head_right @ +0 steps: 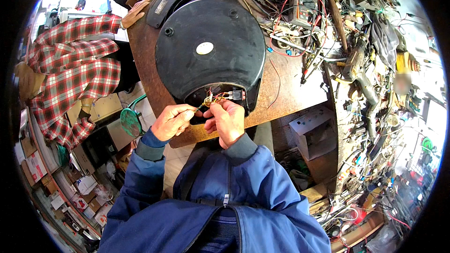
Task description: The person repairs a black circular electronic device by connecting and testing wires with a multimeter. They manipulate the internal wiring, secure connections, and then close the device's cover.
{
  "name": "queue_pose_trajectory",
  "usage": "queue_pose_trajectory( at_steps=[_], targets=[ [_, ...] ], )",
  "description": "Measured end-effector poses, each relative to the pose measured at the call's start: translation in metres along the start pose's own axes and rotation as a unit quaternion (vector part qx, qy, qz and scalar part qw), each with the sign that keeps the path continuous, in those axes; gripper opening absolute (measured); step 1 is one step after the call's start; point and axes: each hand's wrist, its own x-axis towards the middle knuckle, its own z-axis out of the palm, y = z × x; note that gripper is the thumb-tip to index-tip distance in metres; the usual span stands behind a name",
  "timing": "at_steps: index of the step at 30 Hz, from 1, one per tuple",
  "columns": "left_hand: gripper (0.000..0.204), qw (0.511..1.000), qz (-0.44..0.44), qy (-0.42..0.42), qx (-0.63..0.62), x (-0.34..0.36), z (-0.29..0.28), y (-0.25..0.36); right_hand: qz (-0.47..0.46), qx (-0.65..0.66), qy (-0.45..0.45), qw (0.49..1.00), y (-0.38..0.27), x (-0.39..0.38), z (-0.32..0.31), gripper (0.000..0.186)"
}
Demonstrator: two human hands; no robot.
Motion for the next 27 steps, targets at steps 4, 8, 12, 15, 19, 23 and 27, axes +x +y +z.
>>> queue_pose_trajectory(
  at_steps=[4, 8, 12, 15, 19, 23, 27],
  targets=[
    [0.036, 0.994, -0.002, -0.021, -0.108, 0.005, -0.002, -0.017, -0.019, 0.021, -0.022, 0.999, 0.004, -0.003, 0.001, 0.020],
    [0.038, 0.973, -0.030, -0.047, -0.224, 0.005, -0.001, -0.017, -0.022, 0.058, -0.031, 0.998, 0.010, -0.005, 0.004, 0.018],
    [0.036, 0.958, -0.054, -0.066, -0.274, 0.008, -0.006, -0.020, -0.026, 0.089, -0.015, 0.996, 0.015, -0.003, 0.008, 0.018],
    [0.034, 0.953, -0.056, -0.072, -0.288, 0.010, -0.008, -0.022, -0.029, 0.106, -0.007, 0.994, 0.012, -0.006, 0.012, 0.020],
    [0.032, 0.952, -0.066, -0.067, -0.292, 0.010, -0.011, -0.021, -0.053, 0.127, -0.013, 0.990, 0.019, -0.007, 0.009, 0.022],
    [0.033, 0.947, -0.067, -0.083, -0.305, 0.010, -0.014, -0.021, -0.055, 0.060, -0.071, 0.994, 0.022, -0.009, 0.005, 0.037],
    [0.034, 0.963, -0.064, -0.051, -0.258, 0.011, -0.011, -0.017, -0.052, 0.060, -0.076, 0.994, 0.026, -0.010, 0.003, 0.032]
  ],
)
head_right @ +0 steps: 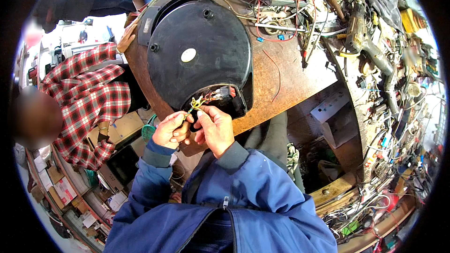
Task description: The person repairs a black circular electronic device by connecting and testing wires with a multimeter. They manipulate the internal wiring, secure connections, and then close the device's cover.
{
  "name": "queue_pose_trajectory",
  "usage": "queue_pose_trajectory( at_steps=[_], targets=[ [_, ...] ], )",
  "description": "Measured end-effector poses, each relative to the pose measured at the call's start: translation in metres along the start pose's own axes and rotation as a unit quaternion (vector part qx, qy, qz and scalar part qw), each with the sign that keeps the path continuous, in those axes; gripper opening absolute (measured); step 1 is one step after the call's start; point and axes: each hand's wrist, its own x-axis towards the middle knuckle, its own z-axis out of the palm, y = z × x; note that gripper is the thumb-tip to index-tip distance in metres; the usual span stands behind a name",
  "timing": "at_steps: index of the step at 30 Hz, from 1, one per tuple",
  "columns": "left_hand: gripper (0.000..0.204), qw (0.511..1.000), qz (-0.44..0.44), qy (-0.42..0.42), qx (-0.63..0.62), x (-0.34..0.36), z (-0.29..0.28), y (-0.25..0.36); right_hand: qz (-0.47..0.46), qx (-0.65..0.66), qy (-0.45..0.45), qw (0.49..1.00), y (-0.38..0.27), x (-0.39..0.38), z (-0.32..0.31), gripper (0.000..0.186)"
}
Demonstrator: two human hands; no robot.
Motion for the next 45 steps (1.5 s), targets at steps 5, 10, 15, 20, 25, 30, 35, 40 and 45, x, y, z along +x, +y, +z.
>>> queue_pose_trajectory(
  at_steps=[5, 10, 15, 20, 25, 30, 35, 40, 45],
  targets=[
    [0.034, 0.990, 0.029, 0.068, 0.120, -0.003, 0.010, 0.005, -0.136, -0.194, 0.049, 0.970, 0.009, -0.007, 0.002, 0.022],
    [0.035, 0.980, 0.048, 0.100, 0.168, -0.004, 0.022, 0.001, -0.368, -0.435, 0.110, 0.814, 0.009, -0.010, 0.003, 0.021],
    [0.027, 0.921, 0.111, 0.151, 0.340, -0.003, 0.030, -0.008, -0.416, -0.557, 0.102, 0.711, 0.010, -0.012, -0.002, 0.025],
    [0.017, 0.801, 0.232, 0.225, 0.504, -0.003, 0.039, -0.017, -0.437, -0.590, 0.078, 0.675, 0.013, -0.011, -0.009, 0.029],
    [0.017, 0.726, 0.304, 0.259, 0.560, 0.002, 0.050, -0.019, -0.435, -0.594, 0.075, 0.672, 0.015, -0.012, -0.008, 0.029],
    [0.021, 0.710, 0.309, 0.265, 0.575, 0.000, 0.059, -0.018, -0.457, -0.624, 0.059, 0.631, 0.022, -0.009, -0.012, 0.031],
    [0.021, 0.711, 0.303, 0.264, 0.576, 0.000, 0.057, -0.019, -0.464, -0.661, 0.039, 0.589, 0.022, -0.008, -0.012, 0.034],
    [0.026, 0.692, 0.347, 0.256, 0.579, 0.002, 0.049, -0.021, -0.463, -0.644, 0.039, 0.607, 0.019, -0.007, -0.011, 0.030],
    [0.026, 0.646, 0.354, 0.275, 0.617, -0.001, 0.054, -0.023, -0.432, -0.568, 0.052, 0.699, 0.009, -0.010, -0.006, 0.022]
  ],
)
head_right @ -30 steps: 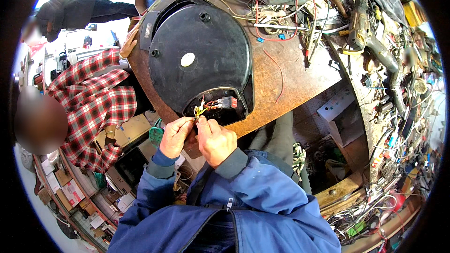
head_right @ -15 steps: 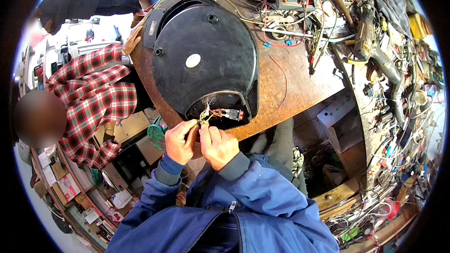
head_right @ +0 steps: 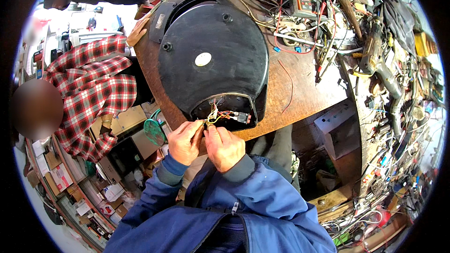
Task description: The person repairs a black circular electronic device by connecting and testing wires with a multimeter. They manipulate the internal wiring, secure connections, and then close the device's cover.
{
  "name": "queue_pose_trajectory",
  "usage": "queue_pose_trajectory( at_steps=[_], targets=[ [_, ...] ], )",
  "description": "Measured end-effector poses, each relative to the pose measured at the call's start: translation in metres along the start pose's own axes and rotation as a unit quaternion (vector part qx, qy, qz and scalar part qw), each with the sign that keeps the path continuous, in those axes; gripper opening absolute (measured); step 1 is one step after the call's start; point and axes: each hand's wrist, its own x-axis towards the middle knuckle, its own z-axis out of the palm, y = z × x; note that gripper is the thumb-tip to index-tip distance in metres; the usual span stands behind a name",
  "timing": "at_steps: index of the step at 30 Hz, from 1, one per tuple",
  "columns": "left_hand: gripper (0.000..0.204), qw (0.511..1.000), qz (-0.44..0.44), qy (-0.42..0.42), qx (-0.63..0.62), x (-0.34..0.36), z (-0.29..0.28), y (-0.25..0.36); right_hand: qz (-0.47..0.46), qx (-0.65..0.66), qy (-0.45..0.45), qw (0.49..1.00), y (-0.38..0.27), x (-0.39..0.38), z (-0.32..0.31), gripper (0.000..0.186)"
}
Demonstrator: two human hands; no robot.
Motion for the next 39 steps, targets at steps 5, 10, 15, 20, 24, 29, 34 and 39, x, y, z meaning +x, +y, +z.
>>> queue_pose_trajectory(
  at_steps=[5, 10, 15, 20, 24, 29, 34, 39],
  targets=[
    [0.028, 0.996, 0.059, 0.032, 0.054, -0.002, 0.003, -0.005, 0.002, 0.029, 0.000, 1.000, 0.000, 0.002, -0.003, 0.019],
    [0.035, 0.991, 0.106, 0.035, 0.078, -0.003, 0.001, -0.010, 0.003, 0.022, -0.008, 1.000, -0.001, 0.003, -0.003, 0.018],
    [0.038, 0.990, 0.113, 0.040, 0.079, -0.003, 0.000, -0.012, 0.008, 0.011, -0.012, 1.000, -0.005, 0.010, -0.008, 0.016],
    [0.038, 0.990, 0.110, 0.046, 0.077, -0.006, 0.000, -0.014, -0.001, -0.007, -0.030, 1.000, -0.002, 0.007, -0.009, 0.019],
    [0.036, 0.992, 0.096, 0.044, 0.071, -0.006, 0.000, -0.015, -0.017, -0.022, -0.041, 0.999, -0.002, 0.010, -0.010, 0.020],
    [0.029, 0.996, 0.066, 0.048, 0.038, -0.005, 0.000, -0.016, -0.058, -0.054, -0.056, 0.995, 0.005, 0.016, -0.013, 0.022],
    [0.026, 0.998, 0.049, 0.044, 0.026, -0.004, -0.001, -0.015, -0.067, -0.060, -0.060, 0.994, 0.008, 0.016, -0.015, 0.022],
    [0.026, 0.998, 0.047, 0.046, 0.024, -0.006, 0.000, -0.017, -0.018, -0.096, -0.086, 0.992, 0.001, 0.019, -0.016, 0.020]
  ],
)
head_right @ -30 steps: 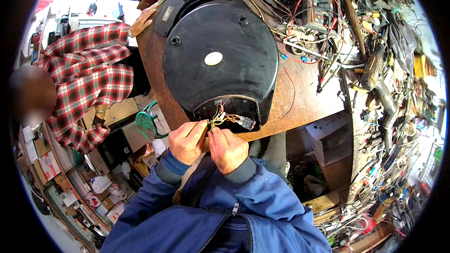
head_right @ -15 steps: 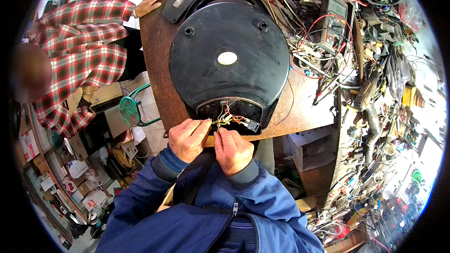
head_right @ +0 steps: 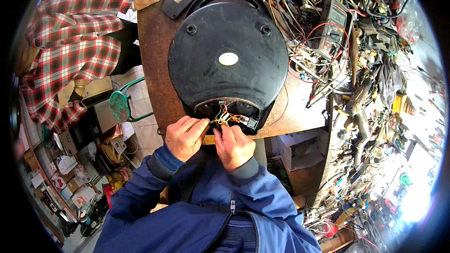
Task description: The person repairs a black circular electronic device by connecting and testing wires with a multimeter. They manipulate the internal wiring, secure connections, and then close the device's cover.
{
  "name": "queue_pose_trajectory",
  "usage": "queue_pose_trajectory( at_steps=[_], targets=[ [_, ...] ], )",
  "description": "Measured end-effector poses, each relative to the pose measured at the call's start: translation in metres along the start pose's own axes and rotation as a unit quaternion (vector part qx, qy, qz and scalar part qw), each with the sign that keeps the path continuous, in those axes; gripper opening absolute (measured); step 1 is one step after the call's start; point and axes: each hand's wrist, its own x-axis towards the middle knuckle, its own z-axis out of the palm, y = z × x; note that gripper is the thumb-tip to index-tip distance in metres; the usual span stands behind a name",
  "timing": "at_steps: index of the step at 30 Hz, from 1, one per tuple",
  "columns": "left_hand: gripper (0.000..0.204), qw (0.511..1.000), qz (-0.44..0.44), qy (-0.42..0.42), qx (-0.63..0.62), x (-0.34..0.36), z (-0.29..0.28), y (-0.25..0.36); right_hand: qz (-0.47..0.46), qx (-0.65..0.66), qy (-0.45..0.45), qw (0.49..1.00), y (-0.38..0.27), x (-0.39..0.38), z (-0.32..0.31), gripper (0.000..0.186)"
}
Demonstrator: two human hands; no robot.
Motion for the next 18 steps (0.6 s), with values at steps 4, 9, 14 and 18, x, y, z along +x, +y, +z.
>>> queue_pose_trajectory(
  at_steps=[4, 9, 14, 18],
  targets=[
    [0.026, 1.000, 0.000, -0.002, 0.000, -0.001, 0.000, 0.000, -0.009, -0.013, -0.008, 1.000, 0.001, -0.001, 0.001, 0.020],
    [0.026, 1.000, 0.001, -0.002, -0.002, -0.001, 0.000, 0.000, 0.191, 0.171, -0.057, 0.965, -0.007, -0.004, 0.003, 0.017],
    [0.026, 1.000, 0.002, -0.003, -0.005, -0.001, 0.000, 0.000, 0.318, 0.310, -0.102, 0.890, -0.009, -0.009, 0.005, 0.020],
    [0.025, 1.000, 0.002, -0.010, -0.001, -0.001, 0.000, 0.001, 0.346, 0.395, -0.109, 0.844, -0.005, -0.011, 0.006, 0.024]
  ],
)
